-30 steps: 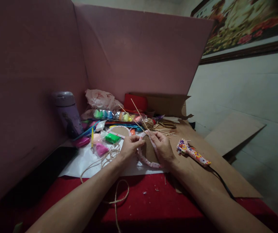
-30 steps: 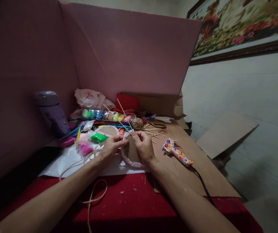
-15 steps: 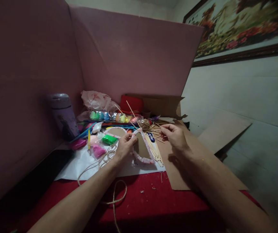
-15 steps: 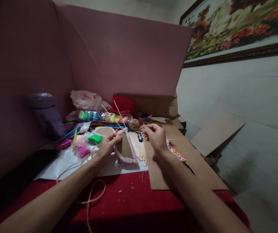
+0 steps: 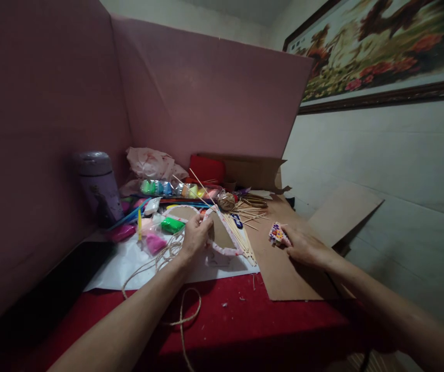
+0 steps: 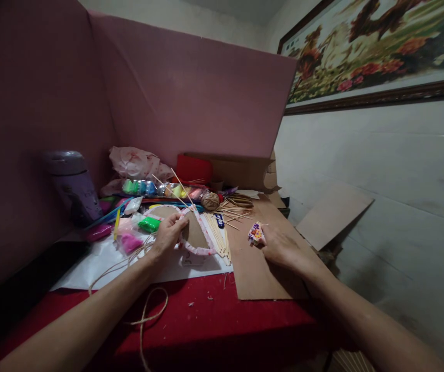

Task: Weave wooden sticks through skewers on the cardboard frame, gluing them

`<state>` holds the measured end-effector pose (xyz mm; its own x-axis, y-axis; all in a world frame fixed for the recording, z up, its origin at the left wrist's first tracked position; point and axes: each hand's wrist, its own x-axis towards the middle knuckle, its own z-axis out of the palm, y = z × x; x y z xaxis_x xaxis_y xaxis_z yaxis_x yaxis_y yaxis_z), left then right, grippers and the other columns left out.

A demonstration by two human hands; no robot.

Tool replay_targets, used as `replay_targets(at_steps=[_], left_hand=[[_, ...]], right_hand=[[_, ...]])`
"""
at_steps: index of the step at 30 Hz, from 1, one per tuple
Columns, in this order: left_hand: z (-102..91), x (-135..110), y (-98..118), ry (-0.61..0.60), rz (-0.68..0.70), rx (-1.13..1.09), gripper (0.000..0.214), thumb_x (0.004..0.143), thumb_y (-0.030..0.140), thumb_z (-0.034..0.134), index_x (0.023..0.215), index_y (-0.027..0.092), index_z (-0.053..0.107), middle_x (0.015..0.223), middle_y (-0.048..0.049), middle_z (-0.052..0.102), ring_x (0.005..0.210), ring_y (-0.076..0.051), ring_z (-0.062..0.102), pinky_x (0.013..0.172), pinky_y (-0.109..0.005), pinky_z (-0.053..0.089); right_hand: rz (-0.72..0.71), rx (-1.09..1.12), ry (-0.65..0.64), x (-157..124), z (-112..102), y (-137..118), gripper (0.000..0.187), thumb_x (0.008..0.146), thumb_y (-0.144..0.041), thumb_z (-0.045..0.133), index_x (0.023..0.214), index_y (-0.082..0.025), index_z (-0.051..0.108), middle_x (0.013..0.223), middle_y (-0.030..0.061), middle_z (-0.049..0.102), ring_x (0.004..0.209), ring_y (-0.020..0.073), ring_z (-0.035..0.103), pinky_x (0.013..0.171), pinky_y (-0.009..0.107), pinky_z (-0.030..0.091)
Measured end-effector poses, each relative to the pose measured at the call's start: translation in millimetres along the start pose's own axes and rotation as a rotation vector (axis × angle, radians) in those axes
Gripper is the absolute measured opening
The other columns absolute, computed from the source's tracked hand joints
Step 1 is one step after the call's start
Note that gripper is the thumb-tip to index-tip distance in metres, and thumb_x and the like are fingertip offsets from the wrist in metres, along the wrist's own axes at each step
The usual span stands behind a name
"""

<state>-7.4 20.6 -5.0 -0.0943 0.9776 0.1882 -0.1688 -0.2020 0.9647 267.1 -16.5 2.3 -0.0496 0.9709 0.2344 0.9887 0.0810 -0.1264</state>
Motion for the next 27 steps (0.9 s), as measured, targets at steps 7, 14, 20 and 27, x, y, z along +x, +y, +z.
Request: replay_targets(at_steps=[7, 14, 20, 27], left_hand=[[-0.3, 0.2, 1.1, -0.025, 0.018, 0.010, 0.018, 0.062, 0.031, 0.059, 0.062, 0.015, 0.052, 0.051, 0.0041, 0.051, 0.043, -0.007, 0.044, 0.041, -0.018, 0.032], [2.9, -11.1, 8.8, -0.111, -0.029, 0.048, 0.020, 0.065, 0.035, 0.057, 0.062, 0.017, 0.049, 0.044, 0.0062, 0.046, 0.032, -0.006, 0.036, 0.034, -0.019, 0.024], [5.7, -19.0, 11.6, -0.181, 0.063, 0.138, 0.021, 0.067, 0.035, 0.058, 0.059, 0.016, 0.050, 0.047, 0.0055, 0.044, 0.041, -0.007, 0.037, 0.040, -0.019, 0.028], [7.1, -17.3, 1.0, -0.223, 0.135, 0.139, 0.018, 0.064, 0.034, 0.062, 0.064, 0.017, 0.057, 0.055, 0.0026, 0.050, 0.053, -0.011, 0.044, 0.048, -0.020, 0.031]], right_hand=[[-0.012, -0.018, 0.079, 2.0, -5.6, -3.9, 0.030, 0.066, -0.015, 0.050, 0.095, -0.015, 0.057, 0.087, 0.0115, 0.064, 0.076, 0.0226, 0.057, 0.059, 0.027, 0.034], [-0.094, 0.547, 0.114, -6.0, -39.0, -35.4, 0.015, 0.072, -0.030, 0.054, 0.074, -0.017, 0.060, 0.066, 0.0043, 0.063, 0.052, 0.0157, 0.053, 0.048, 0.026, 0.037], [0.006, 1.110, -0.257, -19.8, -54.7, -74.4, 0.036, 0.078, -0.044, 0.054, 0.058, -0.014, 0.059, 0.051, 0.0049, 0.061, 0.033, 0.0092, 0.043, 0.033, 0.022, 0.029], [-0.009, 1.098, -0.238, -21.6, -54.8, -97.8, 0.035, 0.076, -0.041, 0.057, 0.051, -0.017, 0.055, 0.041, -0.0004, 0.052, 0.029, 0.0070, 0.037, 0.028, 0.021, 0.024]])
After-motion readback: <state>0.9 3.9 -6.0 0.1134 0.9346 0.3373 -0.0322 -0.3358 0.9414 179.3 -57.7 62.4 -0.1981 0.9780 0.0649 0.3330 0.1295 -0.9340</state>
